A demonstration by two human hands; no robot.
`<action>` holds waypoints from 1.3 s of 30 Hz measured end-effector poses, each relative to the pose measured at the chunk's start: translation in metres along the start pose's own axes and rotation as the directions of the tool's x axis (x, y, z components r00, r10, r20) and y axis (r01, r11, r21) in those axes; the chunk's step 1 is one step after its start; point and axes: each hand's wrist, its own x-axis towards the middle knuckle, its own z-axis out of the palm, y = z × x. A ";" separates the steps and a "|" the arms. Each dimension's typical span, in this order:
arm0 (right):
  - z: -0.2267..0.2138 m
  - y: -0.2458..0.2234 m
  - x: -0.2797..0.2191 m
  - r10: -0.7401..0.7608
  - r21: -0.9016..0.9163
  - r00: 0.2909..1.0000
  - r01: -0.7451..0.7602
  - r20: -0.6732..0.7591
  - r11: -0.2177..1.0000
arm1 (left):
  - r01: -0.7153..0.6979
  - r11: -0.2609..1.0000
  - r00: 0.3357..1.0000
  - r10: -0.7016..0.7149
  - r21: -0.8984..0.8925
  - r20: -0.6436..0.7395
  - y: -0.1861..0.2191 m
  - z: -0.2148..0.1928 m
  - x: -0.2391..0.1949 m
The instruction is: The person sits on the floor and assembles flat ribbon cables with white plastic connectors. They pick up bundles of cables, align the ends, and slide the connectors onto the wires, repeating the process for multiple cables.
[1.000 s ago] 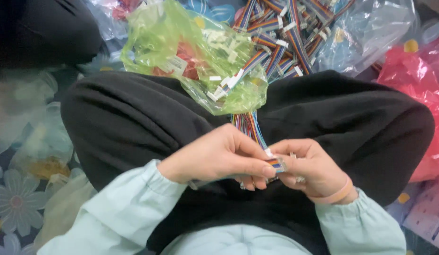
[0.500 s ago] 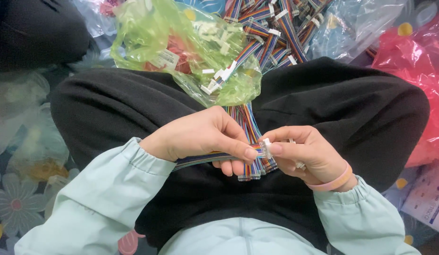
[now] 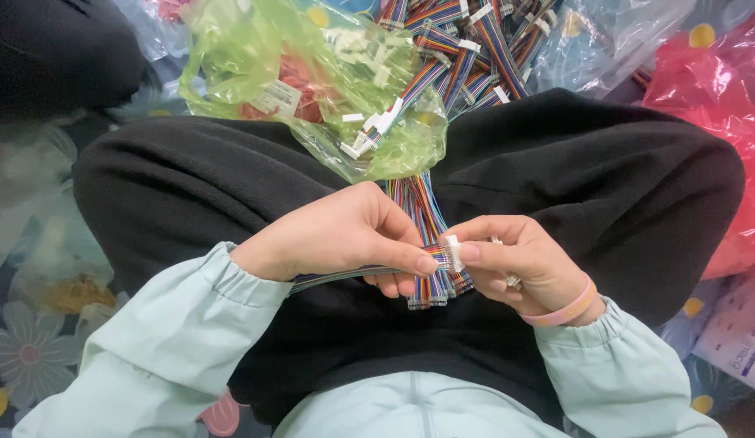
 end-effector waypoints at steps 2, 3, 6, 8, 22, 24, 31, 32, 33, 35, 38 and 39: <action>-0.002 0.002 0.001 -0.007 0.004 1.000 0.007 0.011 1.000 | 0.016 1.000 1.000 -0.016 -0.008 0.015 0.000 -0.002 0.001; -0.003 0.003 0.001 -0.015 0.009 1.000 0.015 0.022 1.000 | 0.032 0.999 0.999 -0.031 -0.014 0.031 -0.001 -0.004 0.001; -0.002 0.001 0.000 -0.053 0.017 0.997 0.052 0.056 0.998 | 0.058 0.998 0.997 -0.056 -0.031 0.062 -0.004 -0.005 0.004; -0.001 0.001 0.000 -0.036 0.001 0.999 0.036 0.018 0.999 | 0.035 0.999 0.999 -0.035 0.009 0.026 -0.004 -0.002 0.004; 0.012 -0.003 -0.002 -0.118 -0.173 0.990 0.103 -0.079 0.980 | 0.041 0.999 0.999 -0.041 -0.017 0.009 -0.010 -0.004 0.008; 0.014 -0.004 -0.002 -0.132 -0.257 0.986 0.103 -0.100 0.961 | 0.046 0.999 0.998 -0.046 -0.009 -0.033 -0.013 -0.002 0.010; 0.015 0.007 0.003 -0.129 -0.307 0.976 0.070 -0.177 0.949 | 0.082 0.991 0.987 -0.066 0.104 -0.143 -0.010 0.005 0.013; 0.016 0.006 0.004 -0.126 -0.343 0.978 0.062 -0.165 0.937 | 0.091 0.988 0.988 -0.074 0.128 -0.135 -0.010 0.004 0.014; 0.017 0.005 0.004 -0.117 -0.377 0.981 0.052 -0.153 0.925 | 0.104 0.983 0.988 -0.085 0.150 -0.127 -0.011 0.004 0.015; 0.018 0.005 -0.001 -0.130 -0.374 0.979 0.063 -0.158 0.925 | 0.044 0.986 0.996 -0.031 0.159 -0.084 -0.014 0.003 0.012; 0.016 0.005 -0.002 -0.172 -0.379 0.971 0.099 -0.164 0.920 | 0.013 0.972 0.999 -0.001 0.236 -0.052 -0.007 -0.001 0.005; 0.015 0.006 -0.003 -0.190 -0.383 0.967 0.113 -0.169 0.917 | 0.052 0.953 0.997 -0.034 0.297 -0.063 -0.003 -0.001 0.001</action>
